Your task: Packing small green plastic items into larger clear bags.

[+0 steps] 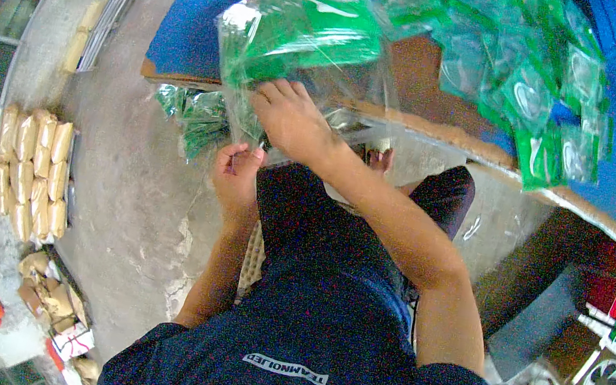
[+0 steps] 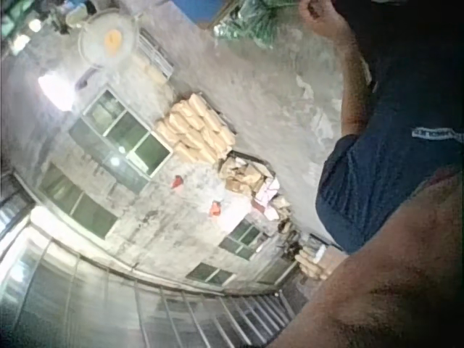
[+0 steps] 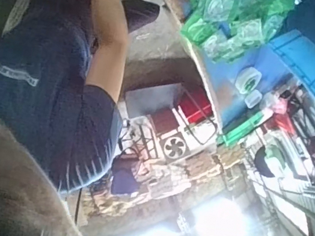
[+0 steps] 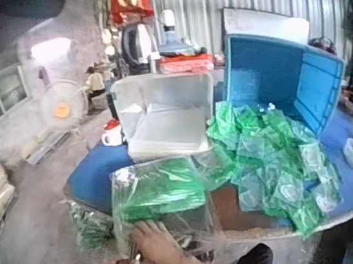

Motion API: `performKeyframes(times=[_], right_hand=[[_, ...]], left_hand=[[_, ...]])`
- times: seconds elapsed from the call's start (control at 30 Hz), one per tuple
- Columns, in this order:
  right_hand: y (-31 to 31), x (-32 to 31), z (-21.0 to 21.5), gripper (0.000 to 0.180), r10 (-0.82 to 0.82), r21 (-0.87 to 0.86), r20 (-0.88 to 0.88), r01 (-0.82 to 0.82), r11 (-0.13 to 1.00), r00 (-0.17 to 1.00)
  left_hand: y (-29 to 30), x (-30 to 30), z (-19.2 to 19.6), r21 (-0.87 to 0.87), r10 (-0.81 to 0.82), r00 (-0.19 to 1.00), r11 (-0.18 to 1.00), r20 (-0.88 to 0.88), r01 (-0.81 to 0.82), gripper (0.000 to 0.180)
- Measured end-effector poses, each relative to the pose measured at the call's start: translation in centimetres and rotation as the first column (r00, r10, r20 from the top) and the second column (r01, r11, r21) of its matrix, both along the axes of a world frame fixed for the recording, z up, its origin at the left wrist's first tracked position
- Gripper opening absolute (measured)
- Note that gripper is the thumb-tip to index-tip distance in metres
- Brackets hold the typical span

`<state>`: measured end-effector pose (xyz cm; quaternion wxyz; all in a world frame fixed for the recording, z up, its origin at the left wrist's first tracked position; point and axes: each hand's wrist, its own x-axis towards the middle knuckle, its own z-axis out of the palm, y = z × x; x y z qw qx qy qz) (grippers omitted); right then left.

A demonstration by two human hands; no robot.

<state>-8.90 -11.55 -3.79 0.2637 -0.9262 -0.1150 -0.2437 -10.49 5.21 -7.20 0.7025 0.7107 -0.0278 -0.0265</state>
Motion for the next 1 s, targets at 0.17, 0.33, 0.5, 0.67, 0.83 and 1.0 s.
performKeyframes(times=[0.17,0.33,0.5,0.67,0.83,1.0], right_hand=[[3.4,-1.6,1.6,0.028,0.059,0.938,-0.282,0.262,0.227,0.957],[3.3,1.1,-0.3,0.026,0.101,0.947,-0.245,0.261,-0.188,0.964],[2.7,0.7,0.5,0.039,0.093,0.972,-0.2,0.209,-0.107,0.975],[1.7,-0.6,2.4,0.05,0.249,0.946,-0.303,0.321,-0.035,0.92],[0.2,-1.1,2.0,0.044,0.311,0.843,0.056,0.122,-0.524,0.949],[0.3,-0.3,0.7,0.037,0.327,0.746,0.176,0.091,-0.659,0.928]], left_hand=[[-0.6,-1.2,-0.5,-0.123,-0.058,0.997,0.99,0.047,0.063,0.024],[-2.0,-2.4,0.2,-0.257,-0.104,0.995,0.962,-0.011,0.097,0.02],[-2.6,-3.1,0.8,-0.293,-0.106,0.994,0.951,-0.004,0.1,0.019],[-2.6,-3.4,1.0,-0.279,-0.109,0.994,0.954,0.016,0.109,0.015],[-3.1,-4.1,1.6,-0.308,-0.159,0.986,0.942,-0.046,0.137,0.015],[-1.2,-5.0,1.8,-0.009,-0.294,0.951,0.956,-0.09,0.295,0.013]])
